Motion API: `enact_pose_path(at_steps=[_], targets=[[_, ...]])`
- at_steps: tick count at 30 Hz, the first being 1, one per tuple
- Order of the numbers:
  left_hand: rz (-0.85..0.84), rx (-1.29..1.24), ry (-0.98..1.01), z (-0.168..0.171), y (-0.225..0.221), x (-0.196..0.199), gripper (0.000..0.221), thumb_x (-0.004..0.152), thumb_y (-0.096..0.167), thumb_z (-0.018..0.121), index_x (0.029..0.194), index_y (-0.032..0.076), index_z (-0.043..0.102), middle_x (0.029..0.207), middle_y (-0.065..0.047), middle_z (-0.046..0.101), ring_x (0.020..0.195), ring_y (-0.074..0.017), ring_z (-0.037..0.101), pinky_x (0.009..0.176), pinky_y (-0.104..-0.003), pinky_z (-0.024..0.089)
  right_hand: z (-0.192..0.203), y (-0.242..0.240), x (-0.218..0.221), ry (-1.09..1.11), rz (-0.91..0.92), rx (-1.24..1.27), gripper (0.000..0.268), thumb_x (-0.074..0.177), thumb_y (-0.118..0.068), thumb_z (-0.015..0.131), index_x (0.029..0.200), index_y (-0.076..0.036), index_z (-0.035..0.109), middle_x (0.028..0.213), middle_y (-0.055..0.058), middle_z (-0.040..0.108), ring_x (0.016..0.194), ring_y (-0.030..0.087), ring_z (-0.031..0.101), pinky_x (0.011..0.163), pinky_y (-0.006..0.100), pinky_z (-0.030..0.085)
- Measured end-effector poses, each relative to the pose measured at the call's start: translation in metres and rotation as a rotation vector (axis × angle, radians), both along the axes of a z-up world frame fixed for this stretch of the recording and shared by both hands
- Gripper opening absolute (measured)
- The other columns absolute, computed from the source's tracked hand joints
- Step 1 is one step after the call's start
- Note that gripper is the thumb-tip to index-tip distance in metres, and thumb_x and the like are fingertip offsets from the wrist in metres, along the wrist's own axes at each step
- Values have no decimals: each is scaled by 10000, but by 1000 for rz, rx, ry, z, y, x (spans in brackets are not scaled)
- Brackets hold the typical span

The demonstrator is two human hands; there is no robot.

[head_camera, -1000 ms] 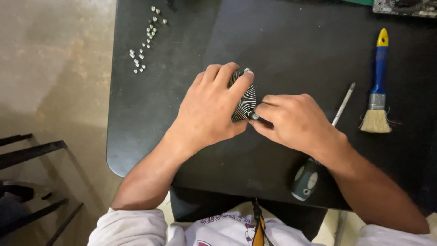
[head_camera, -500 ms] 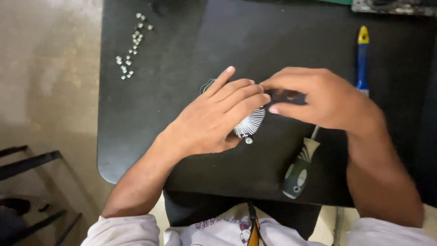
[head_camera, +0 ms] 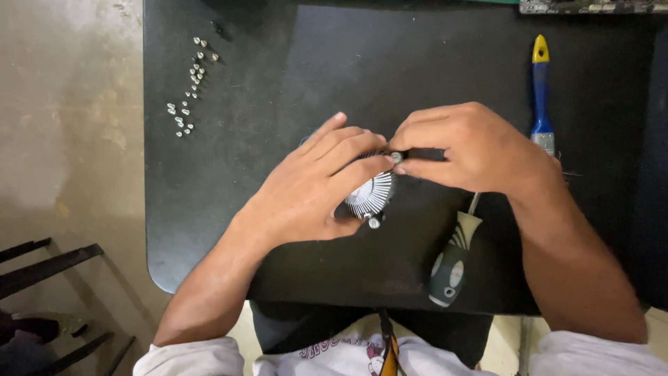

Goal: Cleaning a CPU heatsink and fan with a brush and then attempting to reassemble the components.

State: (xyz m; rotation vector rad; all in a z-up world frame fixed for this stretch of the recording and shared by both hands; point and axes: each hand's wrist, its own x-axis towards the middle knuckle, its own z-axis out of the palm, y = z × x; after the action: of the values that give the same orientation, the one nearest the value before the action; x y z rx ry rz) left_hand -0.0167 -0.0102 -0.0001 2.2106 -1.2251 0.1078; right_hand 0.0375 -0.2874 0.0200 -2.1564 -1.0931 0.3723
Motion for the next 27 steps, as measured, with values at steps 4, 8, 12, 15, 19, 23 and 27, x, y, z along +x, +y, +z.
enact_pose_path(at_steps=[4,8,12,15,19,23,27], targets=[[-5,-6,62,2,-1,0,795,732,168,956,1431,34,603,1457,-166,596,1360,-380,610,1297,-624,406,-10,6,-3,22,-38,7,75,908,-134,786,978,-116,765,959,-13,773,840,179,720,759,332,518],[-42,-61,137,3,-2,2,744,756,142,942,1399,17,590,1413,-168,581,1298,-405,609,1167,-572,503,-17,12,-8,-18,-62,91,111,787,-67,715,880,-97,662,789,-7,624,686,178,565,644,333,448],[-24,-18,193,5,0,2,811,710,219,979,1404,70,587,1421,-135,593,1306,-385,626,1004,-489,568,-20,15,-9,-48,-66,163,118,776,-26,715,835,-95,641,754,-12,610,640,159,532,594,313,414],[-5,-30,173,9,0,1,792,710,208,971,1394,60,601,1386,-130,609,1262,-371,654,1008,-476,585,-26,13,-7,-42,-55,189,116,784,-4,727,827,-82,653,760,-5,639,650,149,564,594,299,445],[36,-17,160,8,-3,-1,801,695,230,975,1385,71,602,1389,-135,618,1261,-375,669,1037,-487,578,-30,12,-5,-74,-77,179,120,796,-33,746,815,-85,640,751,-11,627,649,152,563,597,307,446],[65,7,159,9,-5,-2,807,685,263,974,1377,76,604,1392,-129,628,1268,-377,668,1055,-496,567,-33,11,-4,-91,-76,199,108,791,-24,736,823,-80,649,760,-7,645,651,152,569,596,309,444],[64,18,160,10,-4,-1,793,703,254,960,1388,78,601,1405,-133,627,1271,-375,666,1072,-498,559,-32,11,-5,-81,-91,211,102,795,-10,735,827,-81,670,759,-7,649,650,146,574,593,300,440]])
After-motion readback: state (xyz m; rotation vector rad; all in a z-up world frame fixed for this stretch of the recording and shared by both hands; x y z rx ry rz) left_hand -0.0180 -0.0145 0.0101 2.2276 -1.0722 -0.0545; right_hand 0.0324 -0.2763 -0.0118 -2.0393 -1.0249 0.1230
